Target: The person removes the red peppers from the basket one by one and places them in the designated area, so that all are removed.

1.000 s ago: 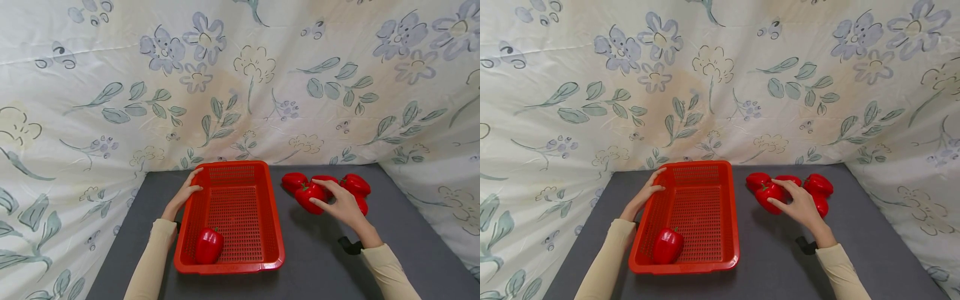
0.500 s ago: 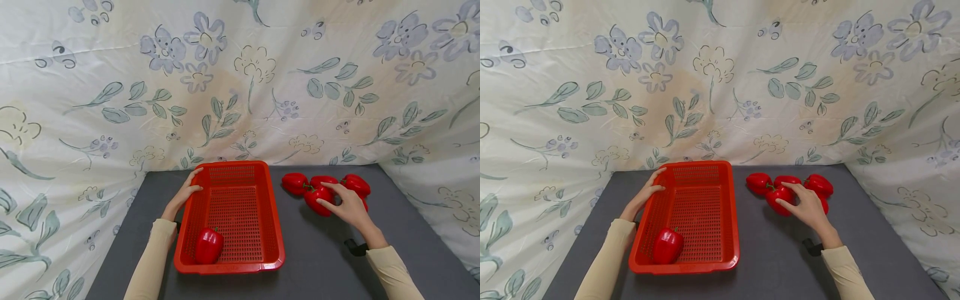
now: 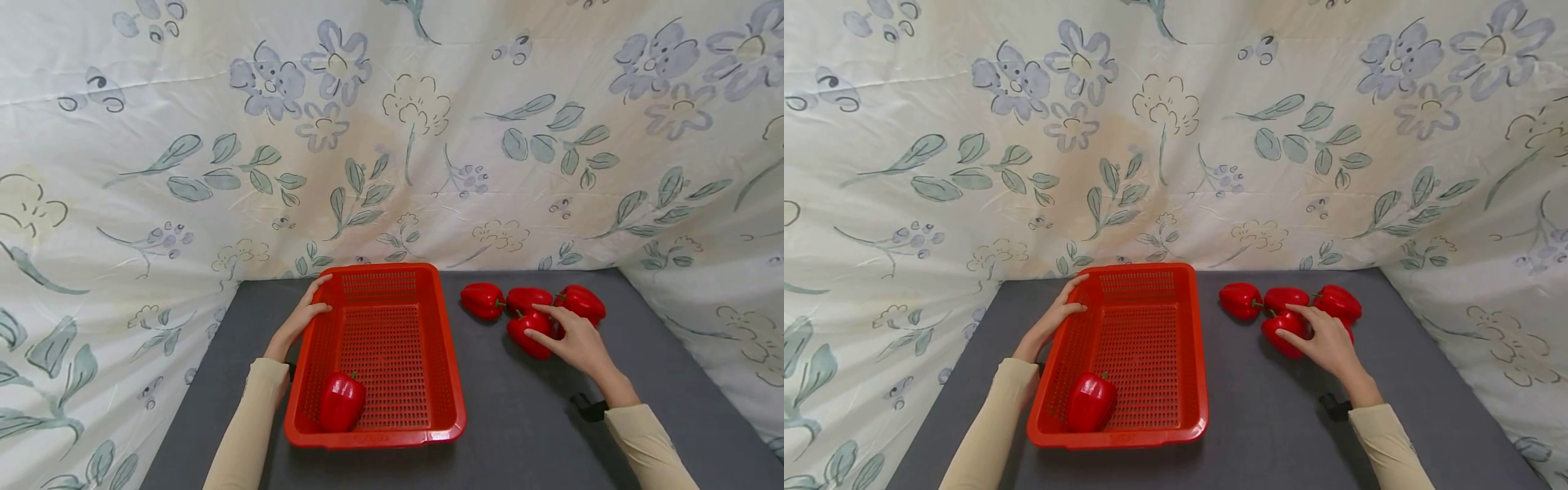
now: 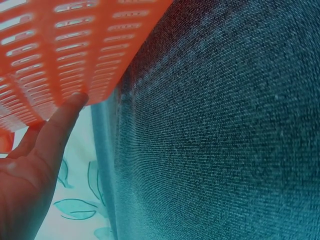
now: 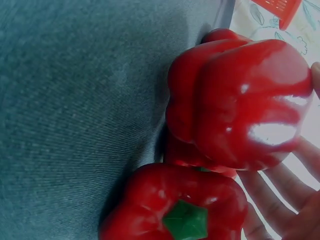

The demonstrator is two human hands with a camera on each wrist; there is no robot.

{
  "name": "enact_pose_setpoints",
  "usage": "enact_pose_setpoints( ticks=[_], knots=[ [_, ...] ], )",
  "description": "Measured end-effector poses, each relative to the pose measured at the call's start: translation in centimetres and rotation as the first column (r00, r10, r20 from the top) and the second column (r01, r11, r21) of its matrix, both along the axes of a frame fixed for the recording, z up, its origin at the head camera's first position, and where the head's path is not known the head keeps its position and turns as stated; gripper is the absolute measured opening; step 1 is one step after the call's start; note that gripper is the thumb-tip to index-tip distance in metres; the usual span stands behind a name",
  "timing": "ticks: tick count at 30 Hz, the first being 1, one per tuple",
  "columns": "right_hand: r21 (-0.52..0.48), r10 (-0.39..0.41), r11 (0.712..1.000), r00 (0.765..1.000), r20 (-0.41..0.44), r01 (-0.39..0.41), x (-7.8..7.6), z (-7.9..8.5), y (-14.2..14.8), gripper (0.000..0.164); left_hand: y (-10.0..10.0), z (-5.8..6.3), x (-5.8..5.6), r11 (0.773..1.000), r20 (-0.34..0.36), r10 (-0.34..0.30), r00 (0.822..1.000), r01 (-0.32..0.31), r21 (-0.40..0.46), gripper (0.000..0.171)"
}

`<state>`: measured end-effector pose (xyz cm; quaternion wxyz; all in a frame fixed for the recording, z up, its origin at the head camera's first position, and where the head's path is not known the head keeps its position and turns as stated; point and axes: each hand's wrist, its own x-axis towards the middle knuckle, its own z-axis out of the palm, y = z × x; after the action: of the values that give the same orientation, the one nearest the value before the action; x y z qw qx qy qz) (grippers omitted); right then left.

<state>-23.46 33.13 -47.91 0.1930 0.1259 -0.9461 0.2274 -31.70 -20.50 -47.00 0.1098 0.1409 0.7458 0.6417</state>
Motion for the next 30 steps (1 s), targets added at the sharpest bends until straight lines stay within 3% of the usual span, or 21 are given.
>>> enact_pose_setpoints(
  ticks=[9,30],
  knots=[
    [0.048,0.012,0.999,1.000,0.009,-0.012,-0.5,-0.5,0.4,0.062,0.6,1.8,1.2,1.000,0.007,-0.012,1.000,0.012,-0.005,0.068],
    [0.049,-0.018,0.999,1.000,0.021,0.017,-1.0,-1.2,0.6,0.062,0.6,1.8,1.4,1.000,0.000,-0.003,1.000,0.003,-0.015,0.068]
  ],
)
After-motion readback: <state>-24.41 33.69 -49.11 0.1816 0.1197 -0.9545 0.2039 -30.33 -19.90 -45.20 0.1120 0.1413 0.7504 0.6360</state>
